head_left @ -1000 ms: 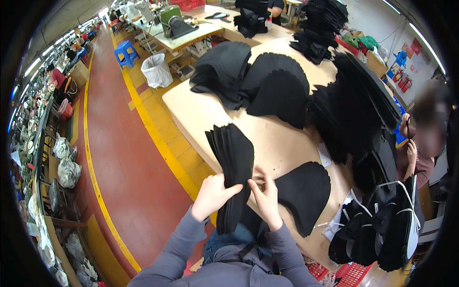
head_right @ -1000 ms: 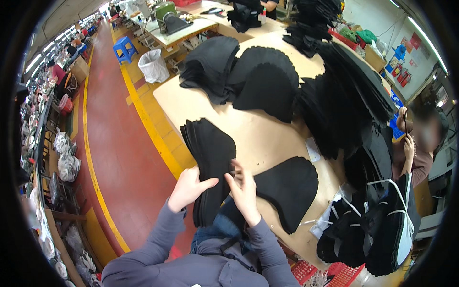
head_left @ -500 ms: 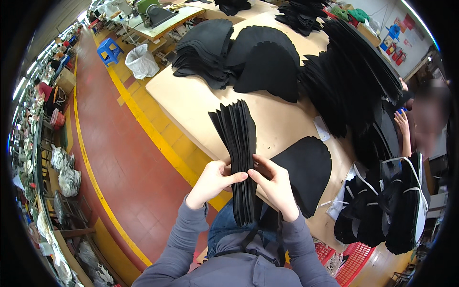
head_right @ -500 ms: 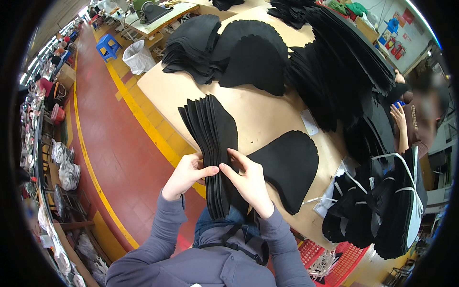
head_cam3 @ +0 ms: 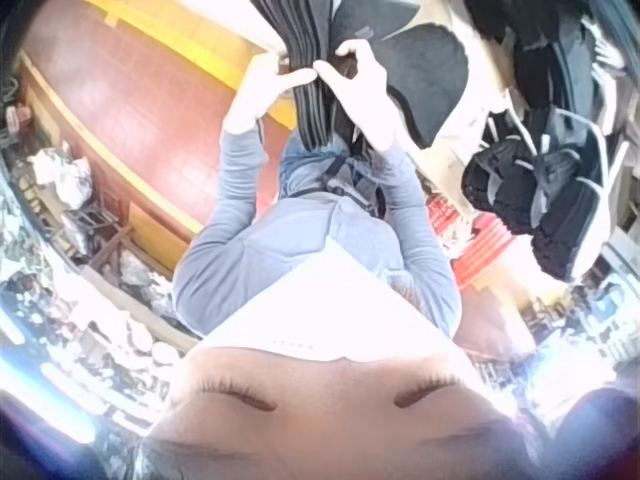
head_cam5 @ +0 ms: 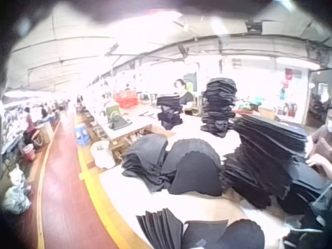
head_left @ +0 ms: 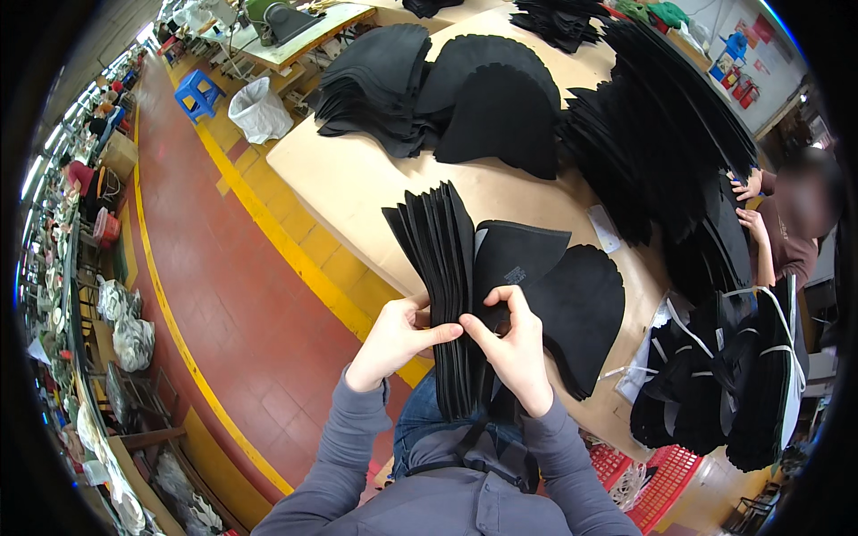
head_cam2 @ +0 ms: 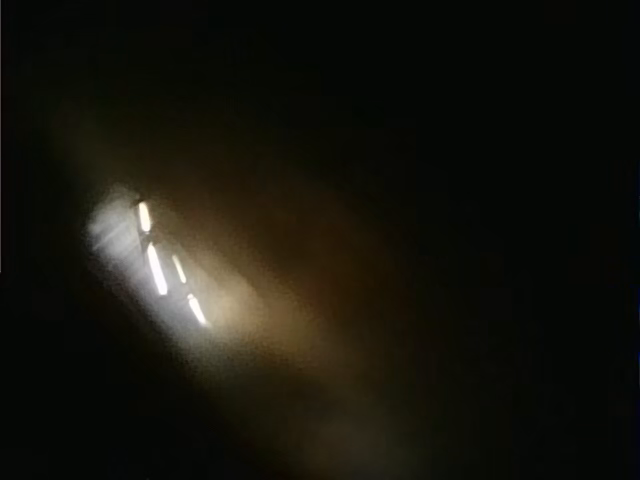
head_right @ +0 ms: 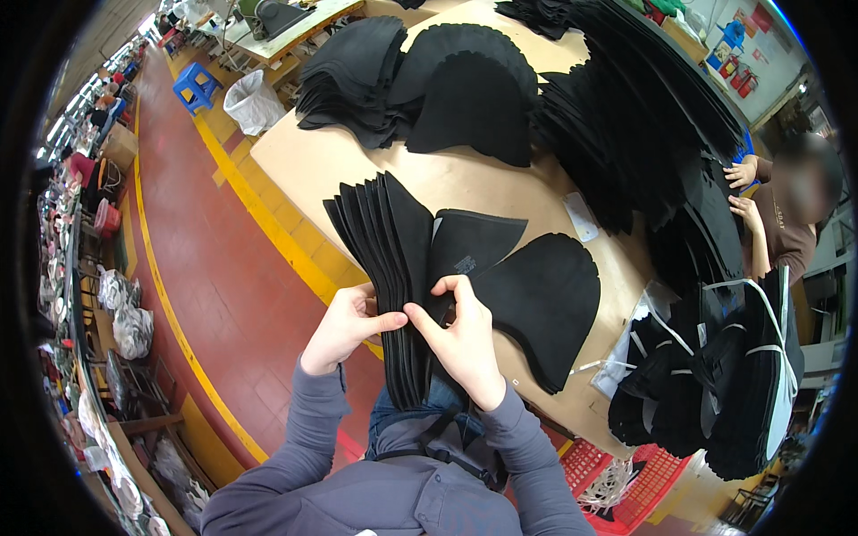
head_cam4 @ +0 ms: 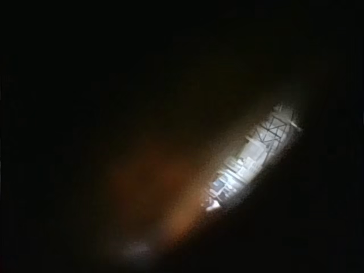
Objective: The person gathers black fabric pieces from a table, aligns them into stacks, and secures each stack with a white plastic tie. The person repeats this process multiple times, placing finished bundles into a red basket.
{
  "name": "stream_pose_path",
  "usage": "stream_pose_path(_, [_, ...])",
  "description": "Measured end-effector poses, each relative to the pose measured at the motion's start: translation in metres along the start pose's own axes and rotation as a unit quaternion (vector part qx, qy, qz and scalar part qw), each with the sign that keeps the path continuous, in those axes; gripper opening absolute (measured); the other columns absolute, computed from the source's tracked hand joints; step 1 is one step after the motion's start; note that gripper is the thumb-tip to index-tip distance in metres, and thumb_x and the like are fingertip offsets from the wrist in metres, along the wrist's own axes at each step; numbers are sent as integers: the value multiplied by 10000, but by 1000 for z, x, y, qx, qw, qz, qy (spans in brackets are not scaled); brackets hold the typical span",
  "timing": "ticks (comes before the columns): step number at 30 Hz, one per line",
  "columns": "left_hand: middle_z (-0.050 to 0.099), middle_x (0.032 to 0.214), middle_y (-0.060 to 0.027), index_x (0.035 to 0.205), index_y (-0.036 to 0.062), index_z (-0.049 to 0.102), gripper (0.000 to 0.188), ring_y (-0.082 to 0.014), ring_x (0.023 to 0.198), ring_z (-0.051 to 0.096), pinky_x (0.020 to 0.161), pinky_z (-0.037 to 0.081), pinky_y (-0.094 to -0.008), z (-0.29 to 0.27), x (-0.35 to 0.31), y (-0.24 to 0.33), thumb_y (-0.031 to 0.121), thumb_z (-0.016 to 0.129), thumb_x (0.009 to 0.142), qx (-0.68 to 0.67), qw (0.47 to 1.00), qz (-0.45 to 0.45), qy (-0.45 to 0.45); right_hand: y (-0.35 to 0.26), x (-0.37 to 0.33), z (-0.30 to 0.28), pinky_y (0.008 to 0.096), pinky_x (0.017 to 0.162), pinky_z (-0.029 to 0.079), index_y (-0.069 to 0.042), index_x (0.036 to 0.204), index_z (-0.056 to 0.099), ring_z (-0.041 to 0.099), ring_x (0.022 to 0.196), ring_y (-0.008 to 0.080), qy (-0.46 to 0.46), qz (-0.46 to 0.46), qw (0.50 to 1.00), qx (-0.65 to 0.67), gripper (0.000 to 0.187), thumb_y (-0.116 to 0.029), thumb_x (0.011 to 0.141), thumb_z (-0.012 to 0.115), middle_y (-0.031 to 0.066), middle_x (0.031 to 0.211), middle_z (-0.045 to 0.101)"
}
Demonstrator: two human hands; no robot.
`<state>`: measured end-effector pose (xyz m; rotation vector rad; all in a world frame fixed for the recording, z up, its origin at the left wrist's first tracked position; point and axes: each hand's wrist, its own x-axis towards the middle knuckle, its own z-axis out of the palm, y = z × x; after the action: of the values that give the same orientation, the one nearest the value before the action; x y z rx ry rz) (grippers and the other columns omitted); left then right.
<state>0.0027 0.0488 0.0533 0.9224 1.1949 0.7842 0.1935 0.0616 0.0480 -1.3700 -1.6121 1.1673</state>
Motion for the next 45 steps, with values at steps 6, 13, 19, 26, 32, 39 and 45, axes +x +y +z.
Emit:
stream_pose_path(6, [720, 994, -74, 1330, -9, 548, 600, -77, 833, 654, 660, 540, -228, -1, 3, -8, 233, 791, 839, -9, 1000, 18, 0, 21, 5, 4, 308, 623, 466, -11, 950, 544, 583, 659, 184, 79, -58, 995, 17, 162, -80, 860, 660, 93, 729, 569])
stream_pose_path(13, [716, 932, -49, 1329, 19, 564, 557, -52, 771, 615, 619, 511, -211, 4, 0, -3, 201, 770, 845, 18, 1000, -6, 4, 7, -2, 8, 313, 656, 480, -5, 867, 612, 604, 690, 187, 62, 21, 998, 19, 234, -176, 811, 762, 98, 750, 634])
stream_pose_path(19, [698, 874, -58, 1230, -42, 598, 488, -63, 720, 607, 605, 491, -204, 12, -3, -5, 128, 790, 815, 18, 1000, 1, 26, 10, -1, 3, 259, 513, 381, 10, 807, 574, 453, 563, 74, 78, 58, 994, 48, 229, -145, 823, 742, 49, 606, 523])
stream_pose_path(26, [702, 894, -76, 1242, -39, 592, 494, -69, 752, 616, 617, 507, -212, 13, -4, -14, 139, 788, 824, 25, 999, 19, 23, 0, 0, 3, 244, 506, 378, 11, 813, 564, 454, 541, 71, 70, 38, 996, 34, 276, -179, 850, 760, 42, 583, 526])
stream_pose_path(32, [705, 913, -72, 1216, -30, 607, 510, -75, 752, 632, 617, 516, -214, 10, -5, -6, 182, 819, 805, -2, 1000, -9, 19, 6, -6, 20, 262, 558, 478, -37, 1173, 410, 574, 651, 126, 186, -58, 977, 86, 334, -5, 917, 622, 104, 833, 605])
stream_pose_path(39, [708, 915, -63, 1176, -40, 625, 487, -82, 726, 638, 594, 515, -205, 8, -3, -8, 188, 821, 793, -62, 998, 3, 24, 9, -7, 5, 328, 690, 478, -34, 1003, 654, 600, 773, 255, 94, -59, 992, -68, 191, -76, 827, 715, 116, 896, 654])
stream_pose_path(45, [714, 950, -62, 1272, 2, 604, 592, -78, 800, 643, 630, 526, -220, -1, 0, -16, 329, 797, 818, -8, 1000, -7, -14, 4, -7, 7, 299, 694, 447, -33, 938, 629, 567, 763, 193, 105, -79, 988, -75, 333, -156, 710, 838, 67, 842, 635])
